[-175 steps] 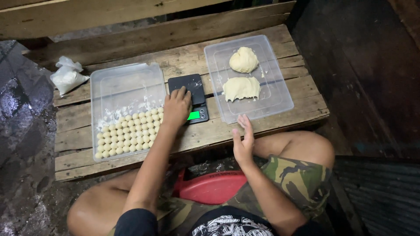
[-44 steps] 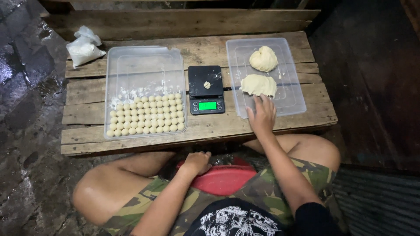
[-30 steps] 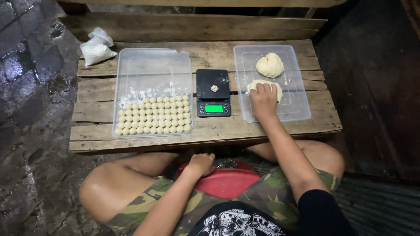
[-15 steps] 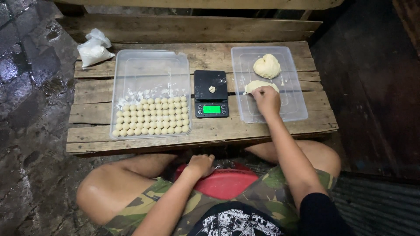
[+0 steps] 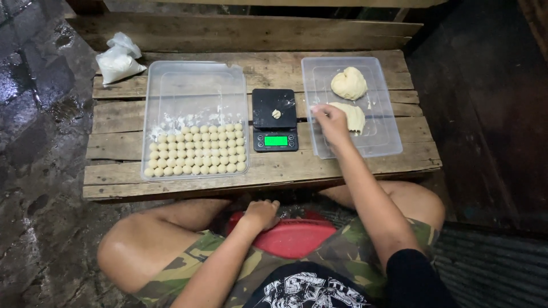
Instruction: The person portions dough from a large lump, weighs each piece on a digital scale, rolls it into a ball, and places it into a plastic tray. The process is repeated multiple times to create uniform dough balls.
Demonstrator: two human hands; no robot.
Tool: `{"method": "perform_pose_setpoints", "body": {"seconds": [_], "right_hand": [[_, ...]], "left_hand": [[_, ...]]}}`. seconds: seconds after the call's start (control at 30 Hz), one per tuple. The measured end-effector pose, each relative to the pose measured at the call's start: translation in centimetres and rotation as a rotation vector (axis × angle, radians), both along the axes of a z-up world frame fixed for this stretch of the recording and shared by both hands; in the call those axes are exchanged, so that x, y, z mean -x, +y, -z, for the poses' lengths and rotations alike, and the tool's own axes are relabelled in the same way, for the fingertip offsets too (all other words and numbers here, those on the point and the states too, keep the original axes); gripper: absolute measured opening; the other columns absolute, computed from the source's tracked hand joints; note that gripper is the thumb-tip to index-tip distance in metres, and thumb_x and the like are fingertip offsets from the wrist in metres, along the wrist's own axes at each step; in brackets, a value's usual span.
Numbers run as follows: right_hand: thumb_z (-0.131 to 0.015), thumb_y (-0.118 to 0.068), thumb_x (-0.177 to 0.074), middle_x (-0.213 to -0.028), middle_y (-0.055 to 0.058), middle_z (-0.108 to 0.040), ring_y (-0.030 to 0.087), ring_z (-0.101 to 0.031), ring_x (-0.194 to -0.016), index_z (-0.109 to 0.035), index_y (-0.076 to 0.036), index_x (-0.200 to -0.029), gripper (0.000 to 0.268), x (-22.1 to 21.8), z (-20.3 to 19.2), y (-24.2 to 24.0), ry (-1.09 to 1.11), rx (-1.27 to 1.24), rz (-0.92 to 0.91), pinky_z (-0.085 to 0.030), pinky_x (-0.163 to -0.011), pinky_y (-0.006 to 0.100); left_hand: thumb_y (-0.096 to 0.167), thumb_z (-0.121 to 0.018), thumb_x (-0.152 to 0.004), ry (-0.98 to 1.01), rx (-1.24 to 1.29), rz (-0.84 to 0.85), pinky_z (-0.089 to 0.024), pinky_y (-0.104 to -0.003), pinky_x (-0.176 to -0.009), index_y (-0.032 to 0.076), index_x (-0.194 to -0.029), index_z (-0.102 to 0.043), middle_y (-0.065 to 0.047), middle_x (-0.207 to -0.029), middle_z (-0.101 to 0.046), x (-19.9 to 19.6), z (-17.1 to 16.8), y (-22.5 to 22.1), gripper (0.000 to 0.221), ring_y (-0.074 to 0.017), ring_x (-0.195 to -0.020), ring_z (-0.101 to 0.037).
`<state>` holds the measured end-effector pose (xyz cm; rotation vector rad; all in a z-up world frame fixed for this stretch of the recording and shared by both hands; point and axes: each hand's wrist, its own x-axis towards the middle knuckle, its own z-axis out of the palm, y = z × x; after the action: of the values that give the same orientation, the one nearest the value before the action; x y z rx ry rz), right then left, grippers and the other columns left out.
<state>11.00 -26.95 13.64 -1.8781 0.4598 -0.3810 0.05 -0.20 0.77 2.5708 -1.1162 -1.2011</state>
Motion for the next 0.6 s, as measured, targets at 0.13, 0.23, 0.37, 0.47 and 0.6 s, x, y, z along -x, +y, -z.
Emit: {"method": "perform_pose_setpoints", "body": {"seconds": [0.13,0.23,0.37,0.47,0.6], "right_hand": [[-0.057,-0.012,-0.099,-0.125,0.021,-0.069,0.037,-0.061,-0.123,-0.074,-0.007,-0.124,0.03,-2.1,2.4,1.9,-0.019,0.248,-0.235,-0.046,-0.106,0.049],[-0.054,-0.004,-0.098,-0.144,0.025,-0.054,0.045,-0.048,-0.137,-0.062,-0.011,-0.142,0.046,-1.3,-0.7,5.3,0.091,0.658,-0.415,-0.041,-0.111,0.056],[-0.065,-0.018,-0.097,-0.161,0.028,-0.037,0.045,-0.034,-0.15,-0.05,-0.018,-0.154,0.058,-0.7,0.4,7.6,0.21,1.064,-0.517,-0.032,-0.114,0.061],[-0.057,-0.028,-0.106,-0.159,0.026,-0.04,0.044,-0.038,-0.148,-0.061,-0.016,-0.144,0.04,-1.5,2.1,7.2,0.118,0.988,-0.46,-0.031,-0.114,0.063],[-0.063,-0.034,-0.105,-0.149,0.011,-0.058,0.033,-0.052,-0.137,-0.078,-0.024,-0.119,0.023,-4.3,6.8,5.2,-0.004,0.907,-0.287,-0.034,-0.114,0.055]], "left_hand": [[0.041,-0.057,-0.097,-0.012,0.014,-0.002,-0.05,-0.056,-0.096,0.008,-0.142,-0.055,-0.023,-0.126,-0.068,0.0,-0.4,0.0,0.056,-0.0431,-0.116,-0.066],[0.042,-0.056,-0.098,-0.004,0.016,-0.003,-0.049,-0.056,-0.097,0.008,-0.142,-0.055,-0.022,-0.126,-0.067,0.0,-0.3,0.0,0.055,-0.0432,-0.117,-0.065],[0.04,-0.056,-0.098,-0.016,0.018,-0.001,-0.049,-0.056,-0.097,0.008,-0.143,-0.053,-0.023,-0.126,-0.067,0.1,0.2,-0.2,0.055,-0.0427,-0.118,-0.065],[0.04,-0.055,-0.098,-0.028,0.016,-0.001,-0.049,-0.055,-0.096,0.009,-0.144,-0.053,-0.021,-0.126,-0.067,0.1,-0.4,-0.3,0.056,-0.0422,-0.116,-0.065],[0.04,-0.055,-0.099,-0.027,0.009,0.013,-0.05,-0.055,-0.095,0.009,-0.143,-0.054,-0.021,-0.125,-0.068,0.2,-0.8,-0.5,0.054,-0.0417,-0.116,-0.066]]}}
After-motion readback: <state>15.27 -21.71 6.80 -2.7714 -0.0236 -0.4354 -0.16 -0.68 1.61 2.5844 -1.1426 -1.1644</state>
